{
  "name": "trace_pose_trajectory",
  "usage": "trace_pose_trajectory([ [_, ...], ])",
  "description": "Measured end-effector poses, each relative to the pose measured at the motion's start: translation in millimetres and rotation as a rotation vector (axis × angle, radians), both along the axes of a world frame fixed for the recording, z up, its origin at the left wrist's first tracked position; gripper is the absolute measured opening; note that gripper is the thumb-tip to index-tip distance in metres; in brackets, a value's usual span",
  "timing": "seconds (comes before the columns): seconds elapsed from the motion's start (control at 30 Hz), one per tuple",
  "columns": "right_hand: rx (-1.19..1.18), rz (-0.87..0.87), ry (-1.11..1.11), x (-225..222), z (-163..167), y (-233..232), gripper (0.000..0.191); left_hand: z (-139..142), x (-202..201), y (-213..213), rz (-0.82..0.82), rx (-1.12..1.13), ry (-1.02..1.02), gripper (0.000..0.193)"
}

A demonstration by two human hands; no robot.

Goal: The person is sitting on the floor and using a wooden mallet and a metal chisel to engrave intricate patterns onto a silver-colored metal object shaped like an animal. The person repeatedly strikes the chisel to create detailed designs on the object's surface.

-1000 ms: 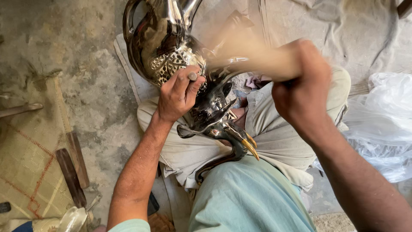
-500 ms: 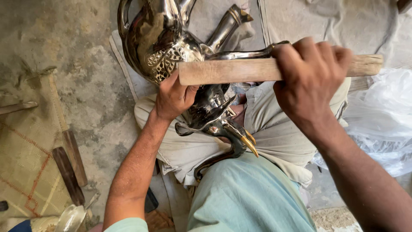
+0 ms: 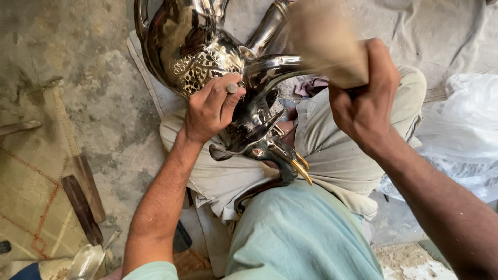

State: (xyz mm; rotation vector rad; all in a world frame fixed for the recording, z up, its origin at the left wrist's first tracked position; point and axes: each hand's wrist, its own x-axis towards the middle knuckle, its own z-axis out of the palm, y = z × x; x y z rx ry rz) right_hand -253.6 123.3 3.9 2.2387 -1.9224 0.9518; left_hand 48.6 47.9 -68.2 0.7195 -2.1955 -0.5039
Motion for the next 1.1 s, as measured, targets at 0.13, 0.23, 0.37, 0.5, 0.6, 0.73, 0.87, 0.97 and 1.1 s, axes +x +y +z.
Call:
trace_pose_trajectory([
  [0.13, -0.044, 0.066, -0.082, -6, -8, -3, 0.026, -3, 0, 1, -0.02, -0.054, 0.006, 0.036],
  [0.23, -0.162, 0.025, 0.18, -12, -12, -9, 0.015, -2, 0, 1, -0.007, -0.01, -0.022, 0.041],
  [0.37, -0.061, 0.041, -0.03, -20, -13, -15, 0.019, -1, 1, 1, -0.018, -0.092, 0.032, 0.042],
  [0.5, -0.164, 0.051, 0.3, -23, -8, -9, 0.015, -5, 2, 0, -0.022, 0.01, -0.037, 0.037],
  [0.6, -0.01, 0.018, 0.364, -23, 2, 5, 0.027, -3, 1, 1, 0.0, 0.01, 0.014, 0.023],
  [0.73, 0.148, -0.105, 0.236, -37, 20, 35, 0.024, 18, 24, 10, 0.167, 0.334, 0.509, 0.015],
  [0.87, 0.304, -0.391, -0.105, -56, 11, 70, 0.034, 32, 67, 33, 0.461, 0.41, 0.753, 0.029],
  [0.97, 0.409, -0.537, -0.488, -61, -18, 91, 0.029, 22, 80, 44, 0.519, 0.483, 0.672, 0.027],
  [1.1, 0.52, -0.656, -0.871, -56, -45, 111, 0.028, 5, 65, 39, 0.448, 0.479, 0.638, 0.023],
])
